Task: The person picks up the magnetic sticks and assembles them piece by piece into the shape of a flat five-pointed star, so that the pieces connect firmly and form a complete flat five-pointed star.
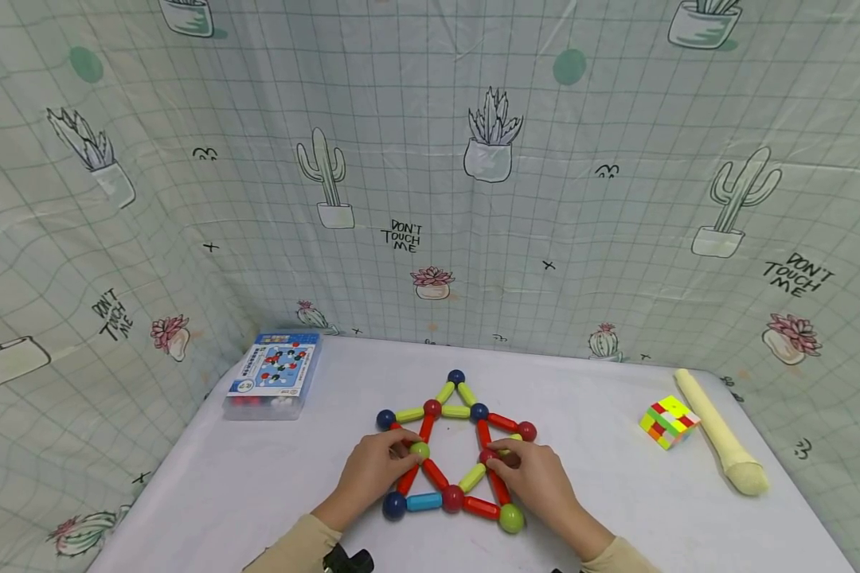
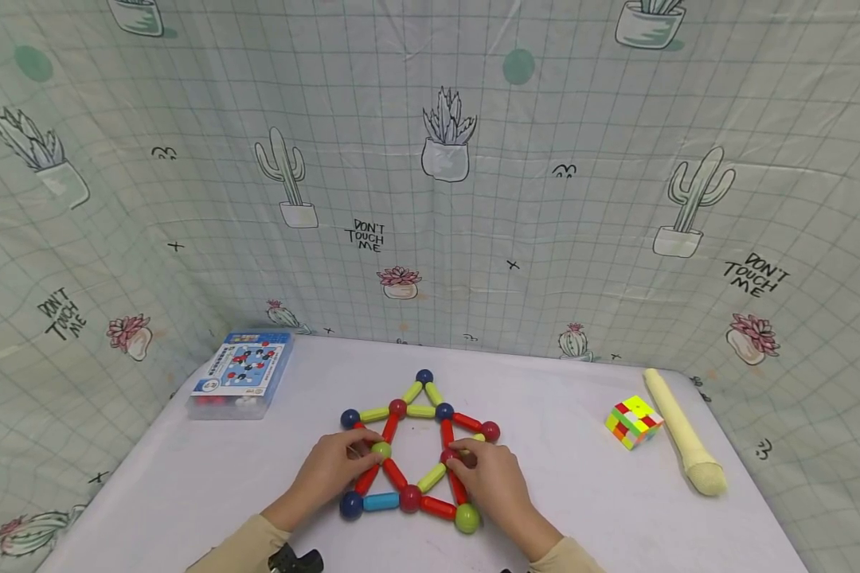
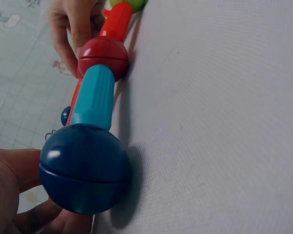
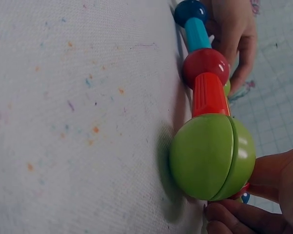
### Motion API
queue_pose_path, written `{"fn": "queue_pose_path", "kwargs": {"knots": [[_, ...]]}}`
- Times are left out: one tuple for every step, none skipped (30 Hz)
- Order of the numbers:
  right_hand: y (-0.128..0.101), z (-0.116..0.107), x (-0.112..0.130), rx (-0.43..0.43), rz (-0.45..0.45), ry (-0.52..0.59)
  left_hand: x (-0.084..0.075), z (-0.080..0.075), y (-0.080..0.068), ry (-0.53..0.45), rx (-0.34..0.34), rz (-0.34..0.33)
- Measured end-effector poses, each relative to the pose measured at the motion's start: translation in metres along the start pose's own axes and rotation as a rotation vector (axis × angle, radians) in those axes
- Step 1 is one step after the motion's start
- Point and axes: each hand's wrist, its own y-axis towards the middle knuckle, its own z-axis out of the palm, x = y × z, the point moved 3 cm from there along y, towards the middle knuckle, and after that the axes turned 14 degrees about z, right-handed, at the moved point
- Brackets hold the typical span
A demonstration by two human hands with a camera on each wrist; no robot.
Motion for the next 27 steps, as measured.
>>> {"fn": "queue_pose_path", "kwargs": {"knots": [[0.0,0.0002,-0.0001,-0.001,-0.002,-0.003,-0.0002,-0.0002,0.0,-0.003,0.002,-0.003],[-0.0001,0.0002,-0.0003,-0.002,-0.005,-0.005,-0.0004,-0.0004,0.0,-0.003,0.004,-0.007],[-0.0002,0.0002,-0.0006,-0.003,-0.008,-0.007,-0.0006,-0.0006,0.0,-0.004,0.006,-0.01],[-0.0002,0.0002,-0.001,-0.004,-0.011,-0.008,-0.0006,-0.0006,-0.0001,-0.004,0.008,-0.013],[-0.0003,0.0002,-0.0013,-0.004,-0.014,-0.009,-0.0006,-0.0005,-0.0001,-0.003,0.01,-0.016],[-0.0004,0.0005,-0.0015,-0.004,-0.015,-0.011,-0.0005,-0.0004,-0.0003,-0.001,0.012,-0.019],[-0.0005,0.0008,-0.0015,-0.004,-0.015,-0.011,-0.0004,-0.0002,-0.0005,0.001,0.014,-0.02],[-0.0005,0.001,-0.0016,-0.003,-0.013,-0.009,-0.0002,0.0,-0.0008,0.001,0.016,-0.023],[-0.0005,0.0013,-0.0015,-0.002,-0.009,-0.008,0.0,0.0001,-0.0012,-0.001,0.018,-0.024],[-0.0006,0.0013,-0.0015,0.002,-0.006,-0.008,0.0003,0.0004,-0.0016,-0.003,0.017,-0.024],[-0.0006,0.0011,-0.0015,0.007,-0.001,-0.006,0.0005,0.0006,-0.002,-0.006,0.014,-0.021],[-0.0006,0.0007,-0.0012,0.014,0.001,-0.004,0.0003,0.0007,-0.0024,-0.006,0.012,-0.019],[-0.0004,0.0002,-0.0009,0.021,0.0,-0.002,0.0002,0.0008,-0.003,-0.006,0.008,-0.015],[-0.0002,-0.0001,-0.0006,0.028,0.001,-0.002,0.0,0.0008,-0.0033,-0.005,0.004,-0.011],[-0.0001,-0.0007,-0.0006,0.035,0.0,-0.001,0.0,0.0008,-0.0035,-0.003,0.0,-0.007],[-0.0001,-0.0013,-0.0005,0.041,-0.003,0.0,0.0,0.0008,-0.0036,0.001,-0.005,-0.005],[0.0001,-0.0016,-0.0003,0.044,-0.005,-0.002,-0.0002,0.0007,-0.0036,0.005,-0.009,0.001],[0.0002,-0.0017,-0.0001,0.044,-0.008,-0.003,-0.0002,0.0008,-0.0034,0.01,-0.01,0.001],[0.0005,-0.0017,-0.0003,0.044,-0.006,-0.005,0.0001,0.0009,-0.0032,0.011,-0.011,0.004],[0.0008,-0.0018,-0.0005,0.04,-0.004,-0.007,0.0005,0.0008,-0.0027,0.011,-0.012,0.002],[0.001,-0.0018,-0.0005,0.037,-0.004,-0.009,0.001,0.0009,-0.0023,0.012,-0.014,0.004],[0.0016,-0.0013,-0.0004,0.033,-0.002,-0.012,0.0014,0.001,-0.0019,0.012,-0.018,0.005],[0.0023,-0.0007,-0.0004,0.029,0.0,-0.015,0.0017,0.0009,-0.0015,0.013,-0.022,0.008],[0.003,-0.0001,-0.0001,0.029,0.003,-0.013,0.0022,0.001,-0.0011,0.012,-0.026,0.002],[0.0036,0.0004,-0.0001,0.028,0.003,-0.012,0.0026,0.001,-0.0008,0.014,-0.031,0.002],[0.0041,0.0009,0.0001,0.028,0.002,-0.01,0.003,0.001,-0.0005,0.014,-0.035,0.0],[0.0044,0.0013,0.0002,0.029,0.0,-0.01,0.0035,0.0012,-0.0002,0.017,-0.038,-0.001]]}}
